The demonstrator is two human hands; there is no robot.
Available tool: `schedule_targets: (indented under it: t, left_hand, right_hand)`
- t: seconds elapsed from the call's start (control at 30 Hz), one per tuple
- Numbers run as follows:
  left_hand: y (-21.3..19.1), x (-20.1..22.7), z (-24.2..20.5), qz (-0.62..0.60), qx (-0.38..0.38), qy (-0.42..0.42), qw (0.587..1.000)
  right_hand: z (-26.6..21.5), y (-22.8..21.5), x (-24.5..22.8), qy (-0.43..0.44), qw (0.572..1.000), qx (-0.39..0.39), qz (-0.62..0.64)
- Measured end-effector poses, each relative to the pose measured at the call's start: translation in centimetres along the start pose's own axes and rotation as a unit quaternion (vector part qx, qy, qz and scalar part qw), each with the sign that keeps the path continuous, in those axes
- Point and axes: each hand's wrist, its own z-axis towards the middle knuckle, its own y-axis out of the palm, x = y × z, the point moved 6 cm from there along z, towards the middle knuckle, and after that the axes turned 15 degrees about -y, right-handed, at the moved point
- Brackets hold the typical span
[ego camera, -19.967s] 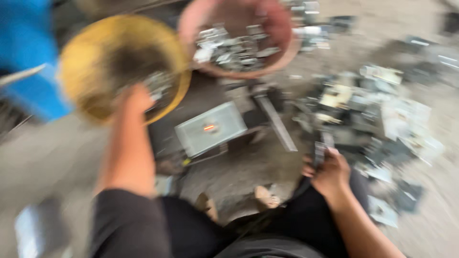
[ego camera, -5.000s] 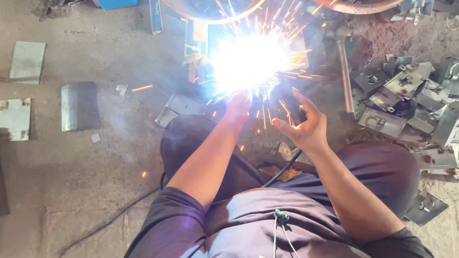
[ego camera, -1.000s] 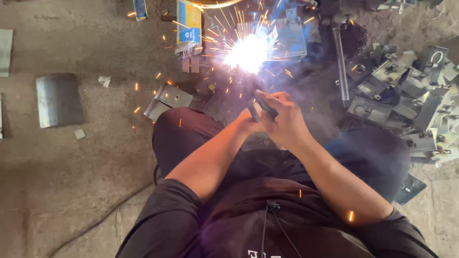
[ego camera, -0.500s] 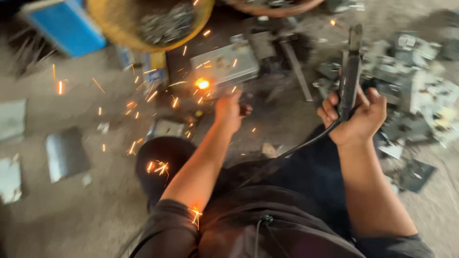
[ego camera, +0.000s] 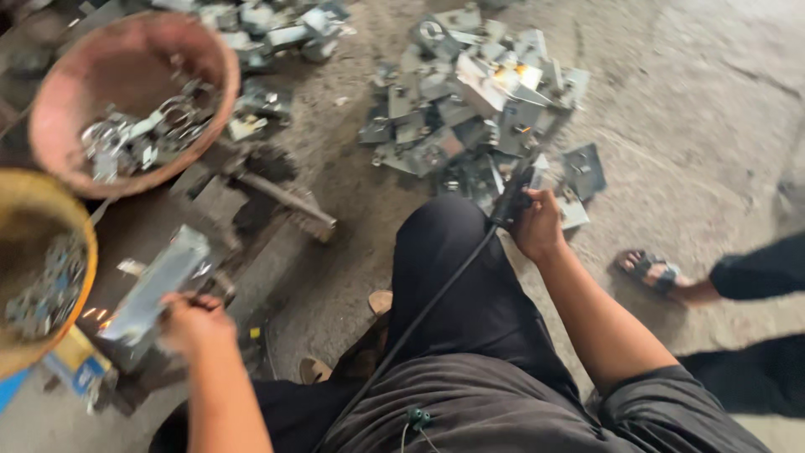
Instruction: The person sits on the floor and welds small metal plates using a handheld welding torch. They pick up metal plates and small metal rings from bowls, place them on a work surface, and weld them together. The person also uses a hammer to tap the metal pieces and occasionally flips the plates to weld different sides.
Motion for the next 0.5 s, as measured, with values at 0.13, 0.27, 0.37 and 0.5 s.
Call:
schedule_targets:
  t: [0.13, 0.27, 0.37, 0.5]
  left_hand:
    - [3.5, 7.0, -1.5, 0.111, -0.088, 0.097, 0.985]
    - [8.5, 10.0, -6.4, 0.403, -0.073, 0.147, 0.900]
    - [12.3, 8.6, -9.9, 0.567, -0.049, 0.115, 0.814]
    - [20.3, 3.1, -13.1, 0.665, -0.175, 0.130, 0.714]
  right_hand:
    - [-2.2, -5.4, 1.2, 0.129, 0.991, 0.028, -0.029]
    - [-5.2, -11.1, 2.1, 0.220, 0.966, 0.065, -0.122]
    - [-6.7, -14.5, 2.2, 0.208, 0.960, 0.106, -0.151]
    - [-7.0, -17.2, 1.3, 0.161, 0.965, 0.155, -0.134]
